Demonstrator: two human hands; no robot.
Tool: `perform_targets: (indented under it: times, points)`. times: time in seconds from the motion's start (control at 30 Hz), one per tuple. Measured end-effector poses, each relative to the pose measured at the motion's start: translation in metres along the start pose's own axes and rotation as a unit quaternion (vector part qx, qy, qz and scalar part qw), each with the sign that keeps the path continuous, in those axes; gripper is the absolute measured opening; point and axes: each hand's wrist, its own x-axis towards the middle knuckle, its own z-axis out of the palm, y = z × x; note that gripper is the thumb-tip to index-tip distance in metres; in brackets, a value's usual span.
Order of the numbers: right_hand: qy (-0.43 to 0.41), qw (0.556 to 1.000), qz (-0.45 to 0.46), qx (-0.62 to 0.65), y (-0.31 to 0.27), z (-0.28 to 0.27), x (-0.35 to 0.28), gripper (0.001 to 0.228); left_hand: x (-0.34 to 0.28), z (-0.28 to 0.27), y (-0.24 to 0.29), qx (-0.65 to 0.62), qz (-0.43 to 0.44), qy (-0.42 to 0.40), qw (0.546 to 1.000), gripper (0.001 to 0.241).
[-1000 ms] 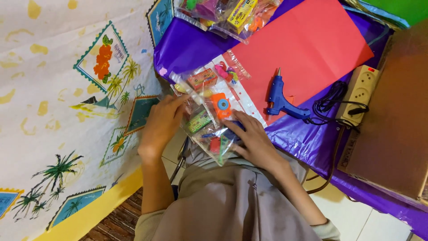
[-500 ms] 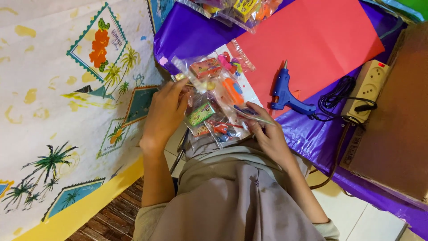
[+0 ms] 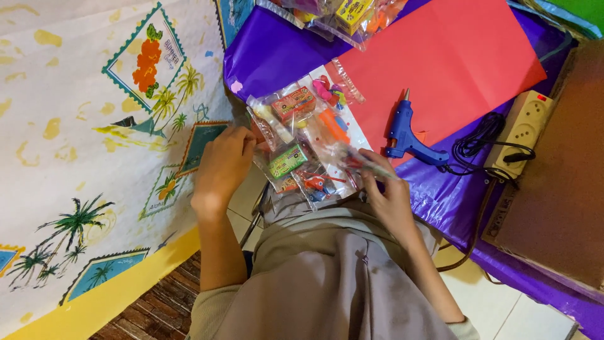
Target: Using a hot glue gun to attach small packaged toys onto a red display sheet.
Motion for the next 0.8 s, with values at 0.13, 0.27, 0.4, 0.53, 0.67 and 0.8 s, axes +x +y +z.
perform_targets:
  times: [0.13, 0.27, 0.4, 0.53, 0.67, 0.8]
  points:
    - [0.029, 0.999, 0.017, -0.025, 0.005, 0.000, -0.004, 0.026, -0.006, -0.003, 0.007, 0.009, 0.014, -0.002, 1.000, 0.028]
    - [0.043, 0.996, 0.057, -0.048, 0.023, 0.002, -0.006, 0.025, 0.000, 0.002, 0.019, -0.085, 0.159, 0.089, 0.980, 0.034]
    - [0.066, 0.996, 0.061, -0.022, 0.032, 0.002, -0.007, 0.025, 0.008, 0.013, 0.021, -0.113, 0.203, 0.134, 0.963, 0.055]
    - [0.071, 0.996, 0.037, -0.031, 0.012, 0.001, -0.005, 0.024, 0.009, 0.013, 0.024, -0.095, 0.198, 0.132, 0.967, 0.061]
    - [0.041, 0.999, 0.026, -0.011, -0.005, 0.001, -0.002, 0.018, 0.010, 0.011, 0.030, -0.093, 0.193, 0.137, 0.967, 0.060]
    - [-0.088, 0.993, -0.060, -0.043, -0.017, -0.006, -0.001, 0.062, 0.003, 0.007, 0.027, -0.102, 0.193, 0.173, 0.960, 0.052]
